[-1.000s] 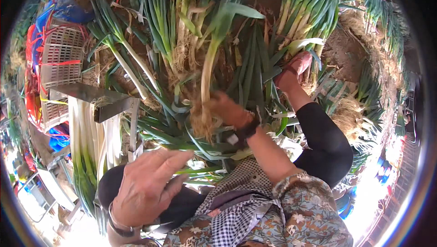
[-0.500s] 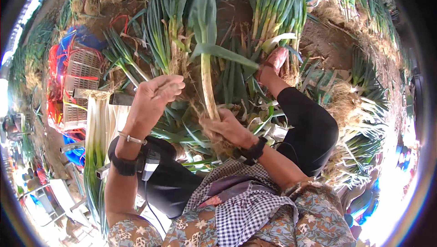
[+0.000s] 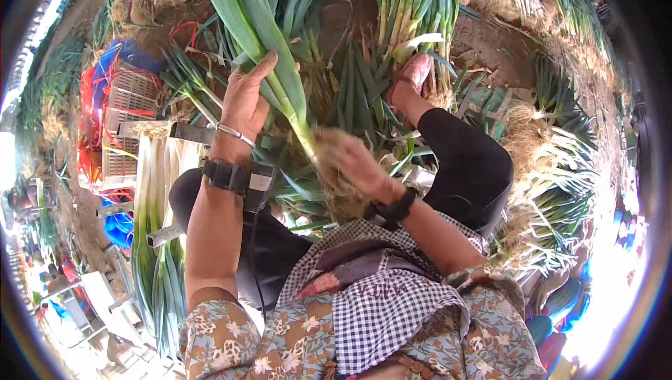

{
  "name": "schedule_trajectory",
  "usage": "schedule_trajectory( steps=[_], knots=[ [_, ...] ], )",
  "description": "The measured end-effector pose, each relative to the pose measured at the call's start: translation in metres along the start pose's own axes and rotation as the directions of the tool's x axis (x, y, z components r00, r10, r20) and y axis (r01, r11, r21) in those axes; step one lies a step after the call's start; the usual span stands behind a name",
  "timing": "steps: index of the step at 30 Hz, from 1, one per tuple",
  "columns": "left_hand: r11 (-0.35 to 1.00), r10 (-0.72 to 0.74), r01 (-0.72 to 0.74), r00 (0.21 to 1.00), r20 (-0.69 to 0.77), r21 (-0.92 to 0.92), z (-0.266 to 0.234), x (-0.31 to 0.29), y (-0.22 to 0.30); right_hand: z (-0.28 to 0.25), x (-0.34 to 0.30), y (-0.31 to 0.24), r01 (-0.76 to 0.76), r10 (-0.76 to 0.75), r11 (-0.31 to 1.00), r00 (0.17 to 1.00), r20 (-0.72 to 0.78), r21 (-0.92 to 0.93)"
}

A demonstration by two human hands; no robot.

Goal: Peeling outer layers and trimming roots of leeks or green onions and placing them in a crate.

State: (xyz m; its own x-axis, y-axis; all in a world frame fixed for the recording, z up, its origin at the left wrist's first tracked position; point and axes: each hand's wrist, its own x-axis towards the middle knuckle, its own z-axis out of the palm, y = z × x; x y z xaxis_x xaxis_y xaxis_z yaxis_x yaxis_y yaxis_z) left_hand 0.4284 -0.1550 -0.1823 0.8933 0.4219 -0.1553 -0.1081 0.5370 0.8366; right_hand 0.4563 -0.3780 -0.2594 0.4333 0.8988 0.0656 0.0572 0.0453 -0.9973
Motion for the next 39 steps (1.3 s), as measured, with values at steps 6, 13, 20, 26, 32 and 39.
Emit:
schedule_trajectory(
  steps=[6,13,20,26,32,39],
  knots=[
    [0.999,0.034,-0.033,0.995,-0.094,0.004,0.006,-0.012,-0.014,0.011,0.056,-0.044,-0.202,0.288,0.915,0.933,-0.215,0.349],
    [0.992,0.096,-0.092,0.994,-0.052,0.088,0.009,-0.027,-0.006,0.005,0.066,-0.043,-0.188,0.209,0.961,0.974,-0.087,0.2],
    [0.987,0.158,-0.157,0.986,-0.045,0.03,0.007,-0.027,-0.007,0.012,0.072,-0.03,-0.241,0.338,0.809,0.937,-0.09,0.536],
    [0.972,0.232,-0.233,0.973,-0.009,-0.013,0.002,-0.019,0.013,0.006,-0.011,0.087,-0.184,0.164,0.658,0.981,-0.099,-0.73],
    [0.975,0.21,-0.209,0.978,0.004,-0.07,-0.016,-0.021,0.03,-0.029,-0.024,0.055,-0.343,0.363,0.832,0.931,-0.04,-0.437],
    [0.97,0.179,-0.175,0.984,0.005,-0.169,0.015,-0.026,-0.002,0.021,-0.007,-0.01,-0.164,0.172,0.976,0.984,0.042,-0.141]
  ],
)
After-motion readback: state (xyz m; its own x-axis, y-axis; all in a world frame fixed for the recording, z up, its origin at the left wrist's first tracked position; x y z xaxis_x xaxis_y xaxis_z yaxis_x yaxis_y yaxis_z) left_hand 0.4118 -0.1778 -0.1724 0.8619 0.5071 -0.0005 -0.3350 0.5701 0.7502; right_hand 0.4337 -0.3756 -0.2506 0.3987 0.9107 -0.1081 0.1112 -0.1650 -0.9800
